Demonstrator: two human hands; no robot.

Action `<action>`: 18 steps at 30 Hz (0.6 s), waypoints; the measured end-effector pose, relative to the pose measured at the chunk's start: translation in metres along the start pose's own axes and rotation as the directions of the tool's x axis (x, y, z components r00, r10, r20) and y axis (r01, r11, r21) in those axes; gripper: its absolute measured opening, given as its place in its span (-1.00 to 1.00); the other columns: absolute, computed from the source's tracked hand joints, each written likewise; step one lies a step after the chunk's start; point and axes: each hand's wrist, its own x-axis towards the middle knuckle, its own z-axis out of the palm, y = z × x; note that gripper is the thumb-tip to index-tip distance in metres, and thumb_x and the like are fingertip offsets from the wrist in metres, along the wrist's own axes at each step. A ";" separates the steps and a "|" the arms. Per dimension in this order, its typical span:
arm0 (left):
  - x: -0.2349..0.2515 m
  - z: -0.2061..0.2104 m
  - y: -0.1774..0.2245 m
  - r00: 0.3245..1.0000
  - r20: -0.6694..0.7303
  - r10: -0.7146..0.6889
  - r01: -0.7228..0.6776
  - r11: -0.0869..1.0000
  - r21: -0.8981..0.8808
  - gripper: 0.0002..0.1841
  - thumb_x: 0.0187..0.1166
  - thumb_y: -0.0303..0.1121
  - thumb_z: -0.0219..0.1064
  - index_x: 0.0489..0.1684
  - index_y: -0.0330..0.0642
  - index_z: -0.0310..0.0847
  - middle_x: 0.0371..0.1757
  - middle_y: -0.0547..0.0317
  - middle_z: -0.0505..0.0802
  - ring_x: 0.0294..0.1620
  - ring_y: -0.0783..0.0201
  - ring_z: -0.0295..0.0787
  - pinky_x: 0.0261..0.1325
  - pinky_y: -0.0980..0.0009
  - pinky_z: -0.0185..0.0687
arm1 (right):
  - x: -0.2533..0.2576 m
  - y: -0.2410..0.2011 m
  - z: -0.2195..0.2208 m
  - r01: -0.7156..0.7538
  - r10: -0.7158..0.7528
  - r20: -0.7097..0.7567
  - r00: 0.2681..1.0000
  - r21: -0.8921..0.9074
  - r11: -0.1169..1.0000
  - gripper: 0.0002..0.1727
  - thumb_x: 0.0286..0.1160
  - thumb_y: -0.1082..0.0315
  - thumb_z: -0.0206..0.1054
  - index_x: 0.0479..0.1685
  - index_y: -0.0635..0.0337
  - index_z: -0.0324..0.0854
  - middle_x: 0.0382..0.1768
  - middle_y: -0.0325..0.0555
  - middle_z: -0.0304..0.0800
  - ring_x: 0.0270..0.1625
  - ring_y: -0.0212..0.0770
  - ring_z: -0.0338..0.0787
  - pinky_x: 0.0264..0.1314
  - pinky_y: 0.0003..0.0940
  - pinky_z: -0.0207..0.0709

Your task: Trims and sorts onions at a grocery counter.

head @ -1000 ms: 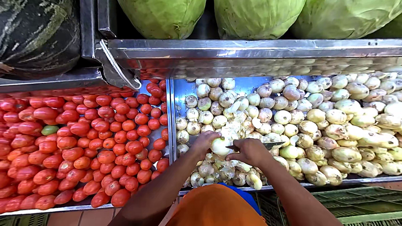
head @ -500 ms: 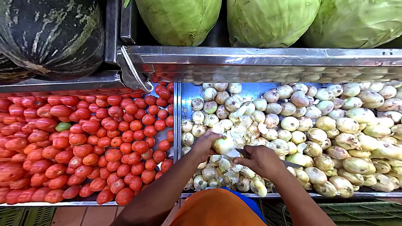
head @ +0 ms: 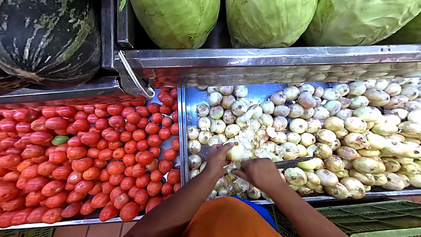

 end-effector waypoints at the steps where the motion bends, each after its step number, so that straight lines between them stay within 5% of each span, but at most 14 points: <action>1: 0.002 -0.001 0.003 1.000 -0.011 -0.015 0.015 1.000 -0.022 -0.45 0.58 -0.12 0.47 0.37 -0.28 0.45 0.21 -0.24 0.74 0.12 -0.10 0.77 0.11 -0.04 0.74 | -0.003 -0.006 0.005 0.017 -0.017 0.073 0.997 -0.001 1.000 -0.15 0.59 -0.50 -0.03 -0.43 0.18 0.69 -0.52 0.08 0.76 -0.33 0.18 0.87 -0.34 0.23 0.66; 3: 0.003 -0.003 0.011 1.000 -0.008 -0.030 0.030 0.999 -0.040 -0.42 0.59 -0.05 0.45 0.40 -0.25 0.42 0.28 -0.24 0.72 0.14 -0.13 0.78 0.11 -0.07 0.77 | -0.006 -0.010 0.012 -0.007 0.000 0.241 0.971 0.028 1.000 -0.09 0.61 -0.53 -0.14 -0.29 0.21 0.68 -0.37 0.15 0.80 -0.17 0.23 0.88 -0.19 0.27 0.65; 5: 0.002 -0.003 0.017 1.000 0.010 -0.019 0.019 0.999 -0.050 -0.47 0.59 -0.09 0.46 0.34 -0.25 0.43 0.25 -0.24 0.73 0.13 -0.13 0.78 0.10 -0.06 0.77 | -0.005 -0.004 0.004 -0.083 0.052 0.275 0.960 0.104 0.991 -0.13 0.56 -0.54 -0.02 -0.25 0.20 0.67 -0.33 0.12 0.80 -0.14 0.20 0.86 -0.13 0.26 0.64; 8: -0.003 -0.005 0.018 0.999 0.040 0.009 -0.008 0.999 -0.036 -0.54 0.58 -0.22 0.47 0.30 -0.25 0.44 0.16 -0.22 0.76 0.07 -0.09 0.79 0.07 -0.03 0.76 | -0.008 0.005 -0.016 -0.187 0.173 0.075 0.982 0.298 0.936 -0.19 0.32 -0.58 0.25 -0.38 0.12 0.70 -0.53 -0.08 0.71 -0.36 0.02 0.80 -0.28 0.19 0.64; 11: -0.006 -0.002 0.012 0.998 0.054 0.034 -0.034 0.999 0.010 -0.51 0.53 -0.28 0.51 0.32 -0.26 0.42 0.11 -0.21 0.78 0.05 -0.09 0.80 0.08 -0.04 0.75 | 0.000 0.008 -0.026 -0.249 0.259 -0.018 0.966 0.215 0.944 -0.15 0.18 -0.68 0.24 -0.42 0.04 0.68 -0.56 -0.18 0.68 -0.41 -0.07 0.77 -0.36 0.07 0.60; 14: -0.008 0.005 0.002 0.995 0.031 0.098 -0.100 0.992 0.071 -0.43 0.40 -0.30 0.62 0.28 -0.28 0.40 0.00 -0.20 0.80 -0.04 -0.06 0.83 0.01 -0.03 0.80 | 0.006 0.004 -0.025 -0.249 0.248 0.024 0.968 0.125 0.960 -0.16 0.29 -0.64 0.19 -0.40 0.07 0.68 -0.52 -0.10 0.72 -0.34 0.00 0.81 -0.31 0.11 0.62; 18: -0.002 0.006 -0.007 0.997 -0.041 0.072 -0.069 0.996 0.050 -0.39 0.34 -0.24 0.68 0.24 -0.29 0.41 -0.02 -0.21 0.79 -0.08 -0.06 0.82 -0.07 -0.02 0.79 | 0.003 0.002 0.002 -0.111 0.104 -0.224 0.969 -0.019 0.994 -0.19 0.54 -0.53 0.00 -0.62 0.05 0.59 -0.73 -0.14 0.56 -0.58 -0.05 0.75 -0.61 -0.03 0.55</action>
